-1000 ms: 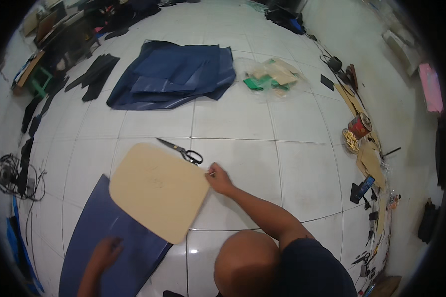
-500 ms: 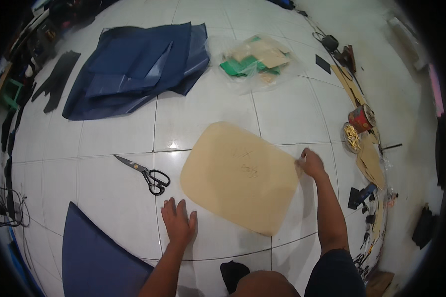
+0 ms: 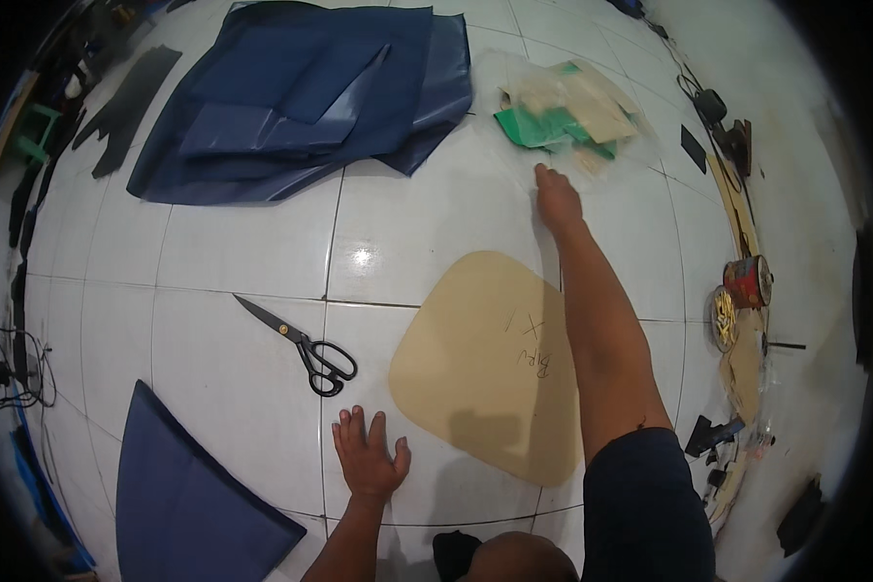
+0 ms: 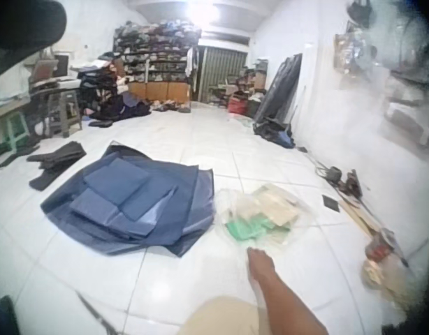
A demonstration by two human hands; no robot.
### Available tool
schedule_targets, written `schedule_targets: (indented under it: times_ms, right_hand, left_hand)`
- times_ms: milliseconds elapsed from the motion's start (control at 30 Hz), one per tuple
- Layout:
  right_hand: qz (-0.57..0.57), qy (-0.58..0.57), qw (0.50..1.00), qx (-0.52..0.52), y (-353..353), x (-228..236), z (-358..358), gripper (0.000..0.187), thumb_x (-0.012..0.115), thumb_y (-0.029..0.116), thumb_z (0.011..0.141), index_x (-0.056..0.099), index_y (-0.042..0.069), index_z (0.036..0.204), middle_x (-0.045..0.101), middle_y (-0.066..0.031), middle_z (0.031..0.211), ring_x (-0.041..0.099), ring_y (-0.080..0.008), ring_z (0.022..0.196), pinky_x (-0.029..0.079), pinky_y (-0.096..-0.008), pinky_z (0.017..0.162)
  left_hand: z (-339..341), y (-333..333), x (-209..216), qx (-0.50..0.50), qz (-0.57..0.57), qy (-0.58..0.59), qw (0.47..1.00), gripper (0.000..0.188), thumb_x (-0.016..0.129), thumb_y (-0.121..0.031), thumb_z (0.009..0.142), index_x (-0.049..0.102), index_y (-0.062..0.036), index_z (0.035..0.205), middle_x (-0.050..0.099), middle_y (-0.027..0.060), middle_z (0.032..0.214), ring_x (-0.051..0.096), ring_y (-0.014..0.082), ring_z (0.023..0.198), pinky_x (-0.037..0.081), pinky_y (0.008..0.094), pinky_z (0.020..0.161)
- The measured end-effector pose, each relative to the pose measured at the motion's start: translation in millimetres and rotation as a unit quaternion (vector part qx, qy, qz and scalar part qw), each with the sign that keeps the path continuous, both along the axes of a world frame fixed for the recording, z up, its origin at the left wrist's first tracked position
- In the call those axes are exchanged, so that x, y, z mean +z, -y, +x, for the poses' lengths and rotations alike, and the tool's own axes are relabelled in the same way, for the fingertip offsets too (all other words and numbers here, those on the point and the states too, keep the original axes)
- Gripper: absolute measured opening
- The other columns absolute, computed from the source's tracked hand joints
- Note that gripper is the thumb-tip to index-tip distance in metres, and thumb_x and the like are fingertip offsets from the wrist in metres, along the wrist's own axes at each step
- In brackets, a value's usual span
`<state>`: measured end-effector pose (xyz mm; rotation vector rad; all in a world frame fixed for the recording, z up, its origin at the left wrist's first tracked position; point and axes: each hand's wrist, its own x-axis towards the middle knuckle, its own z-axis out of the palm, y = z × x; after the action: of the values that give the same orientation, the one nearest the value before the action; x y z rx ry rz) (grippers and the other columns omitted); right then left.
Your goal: The person traces cardboard templates onto blue fabric with a marking tool, unpacks pattern pieces from a plastic bag, and positions another template on the fabric to trace its outline before handling the layers of fabric by hand.
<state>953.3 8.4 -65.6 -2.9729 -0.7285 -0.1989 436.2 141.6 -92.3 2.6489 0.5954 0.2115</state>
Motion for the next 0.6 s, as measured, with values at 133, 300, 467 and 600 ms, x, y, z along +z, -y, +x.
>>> schedule_targets:
  times_ms: [133, 300, 467, 600]
  right_hand:
    - [0.062, 0.042, 0.997, 0.032, 3.3, 46.1, -30.4, 0.02, 0.063, 0.01, 0.085, 0.053, 0.005, 0.101, 0.062, -0.0169, 0.099, 0.06, -0.0379, 0.097, 0.052, -0.0499, 0.08]
    - [0.156, 0.102, 0.974, 0.132, 62.8, 99.7, -125.4, 0.026, 0.072, 0.004, 0.075, 0.052, 0.006, 0.093, 0.057, -0.0119, 0.086, 0.056, -0.0361, 0.084, 0.046, -0.0469, 0.072]
    - [0.205, -0.043, 0.96, 0.184, 92.9, 95.1, -285.3, 0.022, 0.074, 0.005, 0.067, 0.057, 0.009, 0.079, 0.057, -0.0106, 0.079, 0.056, -0.0333, 0.075, 0.043, -0.0463, 0.067]
    - [0.213, -0.257, 0.897, 0.289, 102.6, 82.2, -392.3, 0.023, 0.081, 0.015, 0.072, 0.061, 0.015, 0.084, 0.065, -0.0053, 0.092, 0.063, -0.0282, 0.076, 0.048, -0.042, 0.071]
  left_hand:
    - [-6.6, -8.0, 1.3, 0.014, 0.009, 0.005, 1.0, 0.061, 0.068, -0.029, 0.081, 0.051, -0.004, 0.134, 0.04, 0.0275, 0.144, 0.033, 0.0508, 0.138, 0.025, 0.0652, 0.114]
    - [-5.3, -5.3, 0.0, 0.005, 0.005, 0.025, 1.0, 0.059, 0.068, -0.03, 0.082, 0.053, -0.0036, 0.133, 0.04, 0.028, 0.145, 0.032, 0.051, 0.139, 0.024, 0.0647, 0.115]
    - [-5.4, -8.7, 1.7, -0.004, -0.034, 0.01, 0.999, 0.059, 0.064, -0.031, 0.086, 0.052, -0.0035, 0.137, 0.039, 0.0269, 0.148, 0.032, 0.0481, 0.142, 0.022, 0.0631, 0.117]
    - [-27.6, -25.9, -24.9, 0.006, -0.175, 0.144, 0.974, 0.059, 0.053, -0.029, 0.095, 0.044, -0.0032, 0.147, 0.039, 0.0245, 0.151, 0.033, 0.0451, 0.143, 0.023, 0.0559, 0.119]
